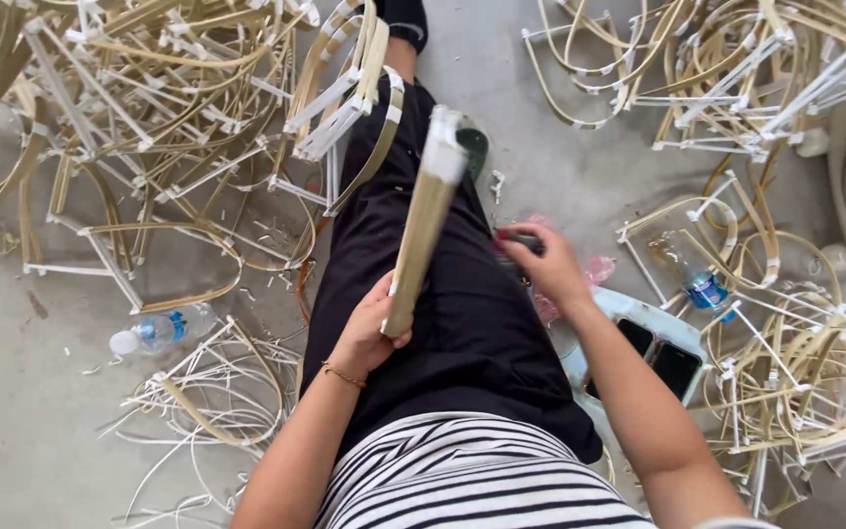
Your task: The recorder assembles U-shaped wooden and plastic components, using shears to trim pieces and scissors to cut tape or ties.
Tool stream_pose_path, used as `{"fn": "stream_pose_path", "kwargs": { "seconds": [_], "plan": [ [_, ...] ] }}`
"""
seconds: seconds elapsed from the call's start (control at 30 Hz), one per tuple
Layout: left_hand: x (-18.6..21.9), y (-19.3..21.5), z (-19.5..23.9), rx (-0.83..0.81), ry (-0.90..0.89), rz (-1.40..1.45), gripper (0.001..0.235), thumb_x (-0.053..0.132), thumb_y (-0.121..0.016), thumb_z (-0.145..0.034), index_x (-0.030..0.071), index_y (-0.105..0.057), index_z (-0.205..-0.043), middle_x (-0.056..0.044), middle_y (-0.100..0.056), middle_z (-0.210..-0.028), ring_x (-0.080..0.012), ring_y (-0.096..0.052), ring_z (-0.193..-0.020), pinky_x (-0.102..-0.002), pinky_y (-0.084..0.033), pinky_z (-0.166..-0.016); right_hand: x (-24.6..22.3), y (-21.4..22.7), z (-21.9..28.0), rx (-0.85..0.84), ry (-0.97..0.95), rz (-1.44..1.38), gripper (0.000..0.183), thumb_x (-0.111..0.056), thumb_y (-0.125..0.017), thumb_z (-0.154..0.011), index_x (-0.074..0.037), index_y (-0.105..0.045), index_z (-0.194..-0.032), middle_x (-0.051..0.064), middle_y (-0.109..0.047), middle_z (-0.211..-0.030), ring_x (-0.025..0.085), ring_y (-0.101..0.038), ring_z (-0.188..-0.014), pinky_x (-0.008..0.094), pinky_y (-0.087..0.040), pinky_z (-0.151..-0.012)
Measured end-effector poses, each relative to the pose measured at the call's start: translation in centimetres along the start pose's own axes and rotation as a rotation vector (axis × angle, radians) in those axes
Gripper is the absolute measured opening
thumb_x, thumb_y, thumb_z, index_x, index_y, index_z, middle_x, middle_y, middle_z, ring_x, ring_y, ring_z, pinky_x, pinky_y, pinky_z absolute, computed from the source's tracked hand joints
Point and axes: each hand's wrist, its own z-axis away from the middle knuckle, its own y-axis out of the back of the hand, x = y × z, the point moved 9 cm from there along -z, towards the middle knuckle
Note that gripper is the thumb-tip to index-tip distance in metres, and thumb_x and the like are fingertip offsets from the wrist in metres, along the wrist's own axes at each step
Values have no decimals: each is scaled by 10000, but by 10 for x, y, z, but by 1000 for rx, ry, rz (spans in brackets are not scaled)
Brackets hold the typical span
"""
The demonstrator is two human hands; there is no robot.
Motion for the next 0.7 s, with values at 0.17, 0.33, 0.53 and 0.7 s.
{"fn": "stream_pose_path", "kwargs": {
  "seconds": [0.17, 0.33, 0.53, 0.7],
  "plan": [
    [-20, 24, -14, 46, 45, 56, 254, 82, -553, -1014, 84, -436, -1240, -34, -572, -785, -105, -438, -492, -283, -396, -459, 123, 68, 14, 60, -93, 541, 541, -362, -830, -844, -28, -691, -1246, 139, -711, -1115, 205, -671, -985, 342, -530, -872],
    [-6, -1, -4, 70, -1, -21, 409, 99, -552, -929, 157, -500, -1330, -9, -571, -741, -86, -417, -458, -261, -386, -432, 44, 28, 27, 91, 220, 753, 580, -394, -809, -880, -76, -701, -1352, 163, -674, -1228, 301, -641, -1121, 381, -498, -952],
    [59, -13, 21, 419, -663, -736, 590, 104, -571, -1006, 47, -378, -1560, -31, -609, -887, -127, -597, -703, -278, -528, -621, -109, -37, 53, -307, 188, -722, 604, -260, -652, -931, -99, -468, -1484, 58, -637, -1282, 86, -633, -674, 236, -529, -568],
    [73, -45, 76, 348, -844, -1006, 742, 176, -674, -975, 6, -272, -1575, -58, -689, -959, -120, -690, -855, -262, -573, -753, -65, -7, 37, 28, -7, -570, 409, -94, -600, -986, -37, -571, -1390, 40, -563, -841, 56, -464, -505, 246, -454, -452]
  ]
}}
